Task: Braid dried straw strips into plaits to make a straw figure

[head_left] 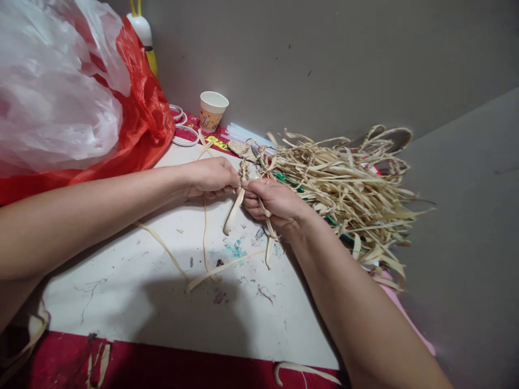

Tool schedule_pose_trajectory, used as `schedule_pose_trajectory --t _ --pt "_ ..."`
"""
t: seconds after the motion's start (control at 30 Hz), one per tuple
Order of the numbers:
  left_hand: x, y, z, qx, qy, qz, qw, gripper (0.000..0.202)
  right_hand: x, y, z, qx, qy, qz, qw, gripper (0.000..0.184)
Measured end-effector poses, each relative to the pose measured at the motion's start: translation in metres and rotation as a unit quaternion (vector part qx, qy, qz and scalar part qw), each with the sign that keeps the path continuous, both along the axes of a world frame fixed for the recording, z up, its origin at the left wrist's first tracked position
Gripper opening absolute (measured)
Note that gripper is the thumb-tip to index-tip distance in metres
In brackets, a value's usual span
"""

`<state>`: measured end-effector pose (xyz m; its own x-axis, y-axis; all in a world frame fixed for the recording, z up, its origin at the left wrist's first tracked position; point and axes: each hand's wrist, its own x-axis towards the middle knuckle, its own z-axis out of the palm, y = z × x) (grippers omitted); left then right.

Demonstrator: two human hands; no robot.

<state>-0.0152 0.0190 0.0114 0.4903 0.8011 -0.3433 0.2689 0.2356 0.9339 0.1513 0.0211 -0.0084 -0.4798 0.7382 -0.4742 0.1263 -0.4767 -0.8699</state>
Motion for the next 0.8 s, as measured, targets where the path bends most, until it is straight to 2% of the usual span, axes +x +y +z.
schedule_pose_trajectory --t 0.17,0.3,0.5,0.57,0.67,0.8 --pt "-0.011 0.012 0.002 0.027 0.031 0.003 0.999 0.02 0.001 0.002 -0.001 -0.029 0.009 0.019 0.999 0.038" --pt "-0.026 0.025 0.009 0.054 0.13 0.01 0.99 0.008 0.003 0.004 -0.002 -0.03 0.02 0.028 0.999 0.039" --pt "-0.049 0.038 0.022 0.162 0.303 -0.009 0.939 0.014 0.007 0.006 -0.005 -0.035 0.031 0.048 0.998 0.039" --pt "-0.054 0.037 0.027 0.188 0.342 -0.042 0.92 0.011 0.009 0.007 -0.006 -0.041 0.031 0.053 0.997 0.04" --pt "-0.053 0.031 0.036 0.201 0.355 -0.134 0.903 0.007 0.011 0.009 -0.007 -0.04 0.038 0.055 0.997 0.04" --pt "-0.038 0.004 0.048 0.22 0.356 -0.253 0.872 0.007 0.013 0.011 -0.01 -0.04 0.046 0.055 0.997 0.041"
